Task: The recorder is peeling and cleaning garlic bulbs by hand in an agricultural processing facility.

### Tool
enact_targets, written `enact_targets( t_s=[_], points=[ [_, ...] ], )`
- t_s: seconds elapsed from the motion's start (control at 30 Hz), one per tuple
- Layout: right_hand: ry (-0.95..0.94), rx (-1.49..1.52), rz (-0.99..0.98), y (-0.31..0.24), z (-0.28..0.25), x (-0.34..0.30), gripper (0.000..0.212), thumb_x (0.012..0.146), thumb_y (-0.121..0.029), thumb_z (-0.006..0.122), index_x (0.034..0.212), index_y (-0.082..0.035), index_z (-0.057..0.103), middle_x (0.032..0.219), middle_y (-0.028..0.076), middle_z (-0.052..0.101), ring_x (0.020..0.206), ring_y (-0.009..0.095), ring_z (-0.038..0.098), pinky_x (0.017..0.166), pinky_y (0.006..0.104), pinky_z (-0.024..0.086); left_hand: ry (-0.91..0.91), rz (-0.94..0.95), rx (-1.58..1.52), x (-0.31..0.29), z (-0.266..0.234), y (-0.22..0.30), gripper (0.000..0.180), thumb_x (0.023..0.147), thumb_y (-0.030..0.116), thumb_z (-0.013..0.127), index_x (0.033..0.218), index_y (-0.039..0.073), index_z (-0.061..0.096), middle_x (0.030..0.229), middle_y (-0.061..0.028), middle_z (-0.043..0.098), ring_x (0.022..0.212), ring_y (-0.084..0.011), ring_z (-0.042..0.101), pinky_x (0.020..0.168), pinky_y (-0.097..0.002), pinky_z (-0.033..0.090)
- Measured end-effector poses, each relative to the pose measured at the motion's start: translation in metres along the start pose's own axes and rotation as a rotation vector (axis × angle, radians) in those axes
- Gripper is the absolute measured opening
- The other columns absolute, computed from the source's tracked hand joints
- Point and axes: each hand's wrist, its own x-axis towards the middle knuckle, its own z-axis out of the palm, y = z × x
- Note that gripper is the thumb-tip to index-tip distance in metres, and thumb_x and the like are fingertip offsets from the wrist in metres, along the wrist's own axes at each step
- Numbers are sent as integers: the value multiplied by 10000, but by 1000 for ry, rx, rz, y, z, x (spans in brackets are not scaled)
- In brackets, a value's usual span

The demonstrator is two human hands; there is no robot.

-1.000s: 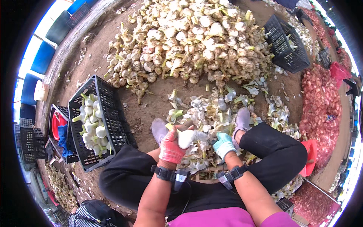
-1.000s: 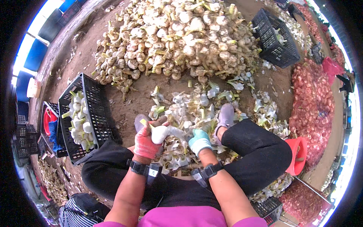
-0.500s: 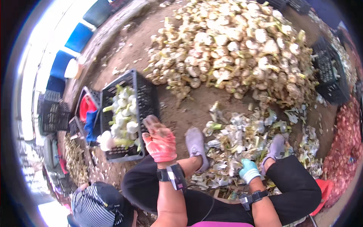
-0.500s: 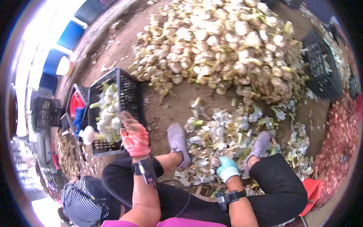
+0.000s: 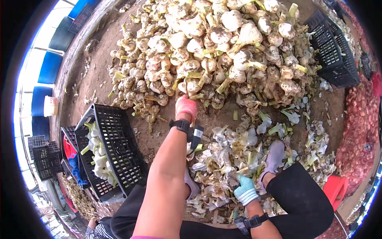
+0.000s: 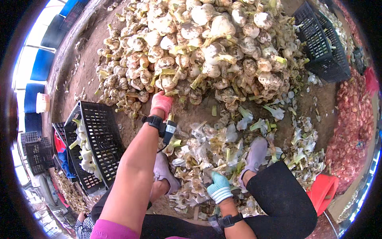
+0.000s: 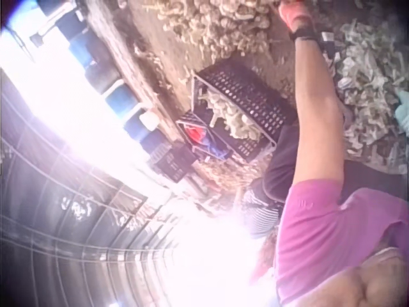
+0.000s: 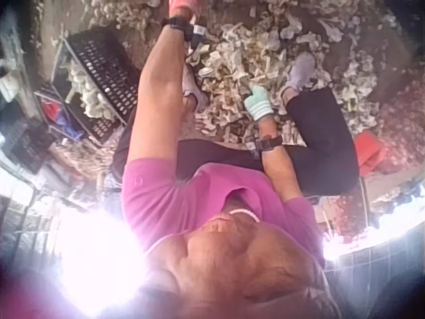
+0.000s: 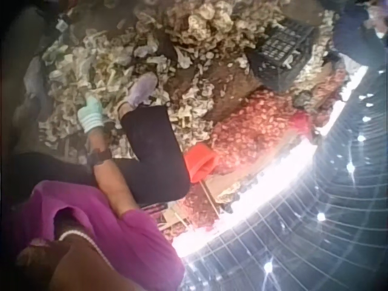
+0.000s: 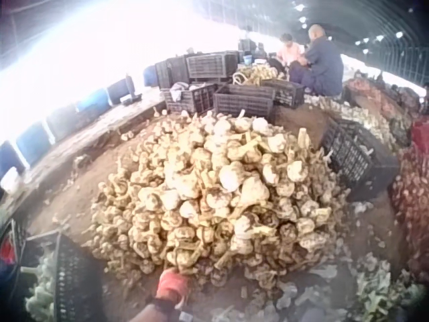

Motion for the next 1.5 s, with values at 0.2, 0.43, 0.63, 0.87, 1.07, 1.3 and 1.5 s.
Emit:
enact_targets(
  t_s=[0.2, 0.43, 0.63, 0.87, 1.07, 1.3, 1.5],
  points=[
    [221, -549, -289, -3, -31, 0, 323, 686, -48, 582, 1001, 18, 559, 932, 190, 579, 809, 341, 554, 716, 369, 439, -17, 60, 1234, -151, 86, 6, 244, 691, 201, 577, 794, -19, 606, 634, -104, 586, 544, -163, 549, 521, -308, 445],
    [5, -1183, -609, -51, 7, -57, 473, 558, -42, 611, 1019, 8, 512, 990, 192, 515, 896, 355, 516, 802, 397, 425, -678, -303, 1566, -323, 106, 51, 420, 722, 405, 513, 828, 14, 623, 719, -152, 608, 702, -245, 592, 667, -337, 446],
    [-26, 426, -205, 6, -8, -51, 111, 775, -48, 511, 874, -16, 548, 759, 43, 575, 644, 110, 527, 589, 256, 433, -730, 266, 1120, -388, 66, 46, 662, 642, 280, 677, 1201, 53, 404, 1129, -188, 469, 1044, -315, 468, 874, -352, 388],
    [36, -634, -589, -56, 24, -128, 107, 735, -40, 499, 804, -17, 577, 691, 62, 595, 629, 137, 546, 578, 264, 437, -493, 177, 932, -416, 60, 30, 695, 522, 201, 704, 1148, -2, 482, 1045, -176, 556, 968, -216, 540, 851, -299, 415],
    [-80, -880, -790, -72, 13, -147, 160, 718, -47, 510, 858, 1, 572, 680, 87, 584, 591, 168, 542, 541, 275, 419, -735, -185, 441, -413, 46, 28, 673, 581, 27, 655, 1209, -20, 419, 978, -52, 574, 845, -107, 532, 769, -242, 436],
    [-160, 37, -468, -70, 6, -150, 187, 792, -12, 455, 956, 9, 543, 737, 41, 594, 621, 99, 545, 547, 210, 430, -821, -69, 503, -416, 50, 30, 722, 601, -14, 631, 1268, 50, 363, 943, -16, 528, 831, -98, 491, 744, -221, 413],
    [67, -789, -692, -76, 25, -156, 118, 786, 3, 440, 868, 4, 524, 728, 47, 579, 593, 98, 530, 507, 203, 416, -791, -148, 426, -413, 47, 25, 746, 587, -3, 645, 1274, 64, 360, 956, -32, 531, 849, -105, 494, 746, -230, 419]
  ],
)
